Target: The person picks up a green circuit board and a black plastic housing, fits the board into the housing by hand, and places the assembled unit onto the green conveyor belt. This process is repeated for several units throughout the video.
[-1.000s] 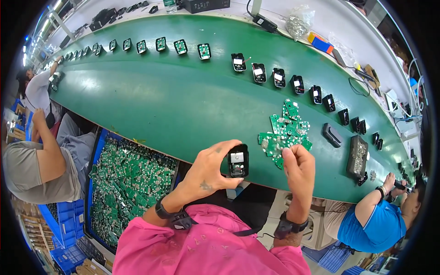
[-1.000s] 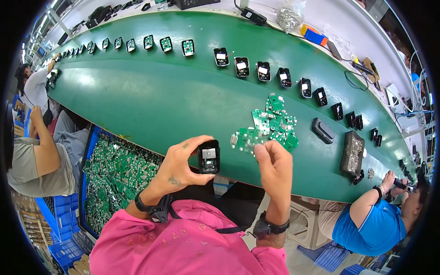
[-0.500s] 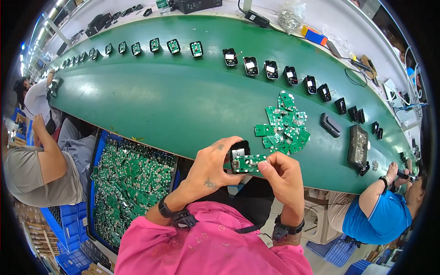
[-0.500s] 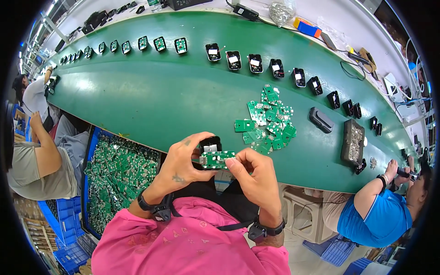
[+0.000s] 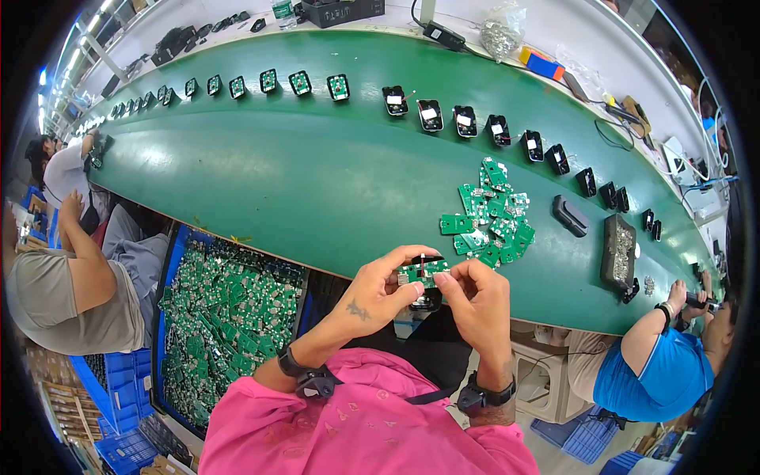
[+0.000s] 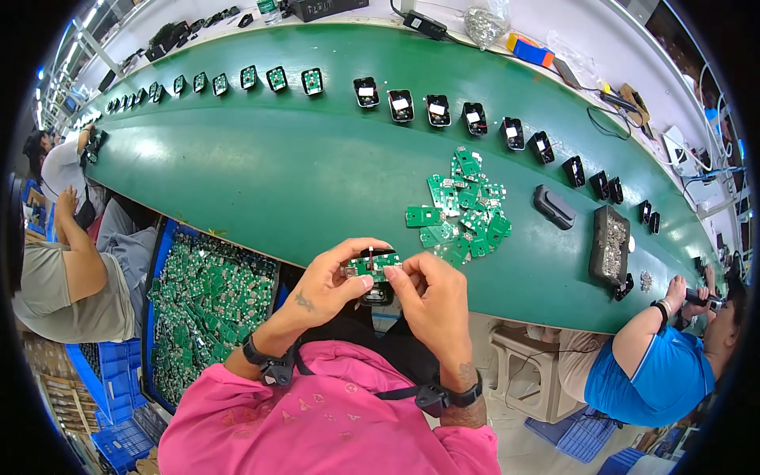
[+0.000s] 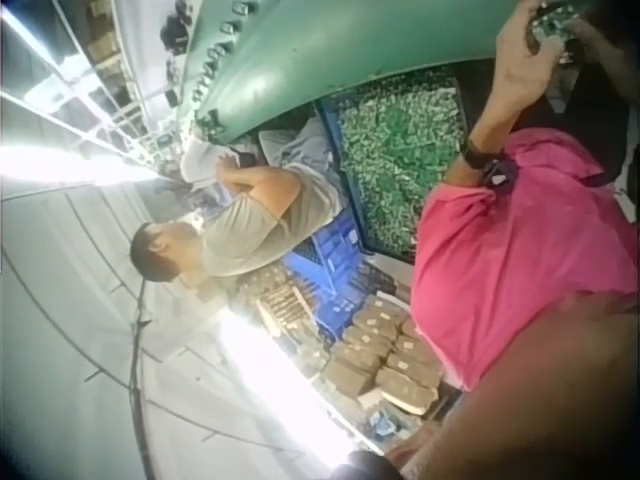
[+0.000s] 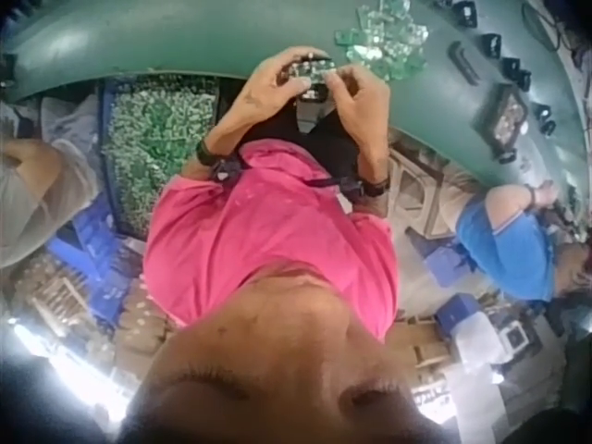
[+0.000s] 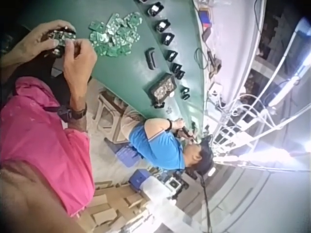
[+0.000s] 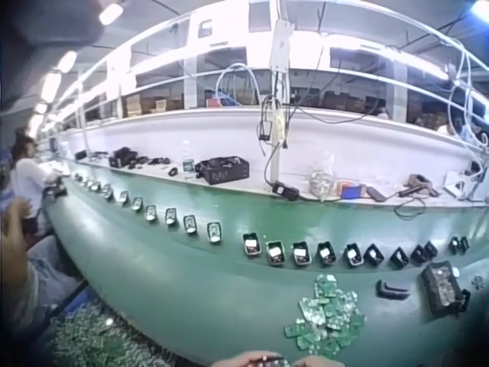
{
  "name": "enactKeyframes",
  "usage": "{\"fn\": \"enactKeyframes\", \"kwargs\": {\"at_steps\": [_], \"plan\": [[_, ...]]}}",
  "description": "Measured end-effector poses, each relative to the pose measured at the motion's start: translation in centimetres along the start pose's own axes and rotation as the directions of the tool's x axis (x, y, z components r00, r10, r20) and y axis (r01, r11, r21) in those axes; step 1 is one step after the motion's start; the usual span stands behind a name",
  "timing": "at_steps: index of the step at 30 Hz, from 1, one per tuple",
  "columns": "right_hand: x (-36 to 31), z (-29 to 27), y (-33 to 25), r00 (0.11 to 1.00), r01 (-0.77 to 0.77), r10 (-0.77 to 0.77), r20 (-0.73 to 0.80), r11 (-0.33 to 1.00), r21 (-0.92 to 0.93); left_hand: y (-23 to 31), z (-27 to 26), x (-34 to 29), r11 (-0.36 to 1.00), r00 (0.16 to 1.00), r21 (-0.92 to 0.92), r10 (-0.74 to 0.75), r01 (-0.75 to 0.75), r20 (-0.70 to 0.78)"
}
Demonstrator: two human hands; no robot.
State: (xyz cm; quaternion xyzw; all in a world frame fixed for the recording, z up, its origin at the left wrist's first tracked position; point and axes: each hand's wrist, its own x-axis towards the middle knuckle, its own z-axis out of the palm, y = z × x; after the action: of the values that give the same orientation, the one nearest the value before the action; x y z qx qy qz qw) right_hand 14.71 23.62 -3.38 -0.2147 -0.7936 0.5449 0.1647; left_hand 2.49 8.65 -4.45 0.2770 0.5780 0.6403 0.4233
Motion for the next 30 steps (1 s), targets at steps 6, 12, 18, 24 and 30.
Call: {"fn": "enactKeyframes", "kwargs": {"at_steps": [6,12,18,24,30], "plan": [[-0.1,1.7,-0.4,0.949,0.226,-0.244,-0.198,0.968,-0.11,-0.7,1.6,0.0,0.914,0.969,0.392,0.18,-0.103,-0.167],[-0.5,3.0,0.7,0.914,0.269,-0.314,-0.257,0.943,-0.196,-1.9,1.6,0.1,0.952,0.992,0.305,0.045,-0.006,-0.121],[-0.6,3.9,1.8,0.875,0.342,-0.401,-0.27,0.909,-0.24,-3.1,2.4,0.0,0.996,0.992,0.015,-0.088,0.09,-0.09],[-1.5,4.0,2.1,0.858,0.374,-0.39,-0.334,0.921,-0.114,-2.5,2.6,-0.1,0.988,0.992,-0.155,-0.043,0.025,-0.116],[-1.7,3.1,2.0,0.876,0.337,-0.325,-0.356,0.941,-0.03,-2.5,2.5,-0.4,0.986,0.988,-0.154,-0.077,0.056,-0.133]]}}
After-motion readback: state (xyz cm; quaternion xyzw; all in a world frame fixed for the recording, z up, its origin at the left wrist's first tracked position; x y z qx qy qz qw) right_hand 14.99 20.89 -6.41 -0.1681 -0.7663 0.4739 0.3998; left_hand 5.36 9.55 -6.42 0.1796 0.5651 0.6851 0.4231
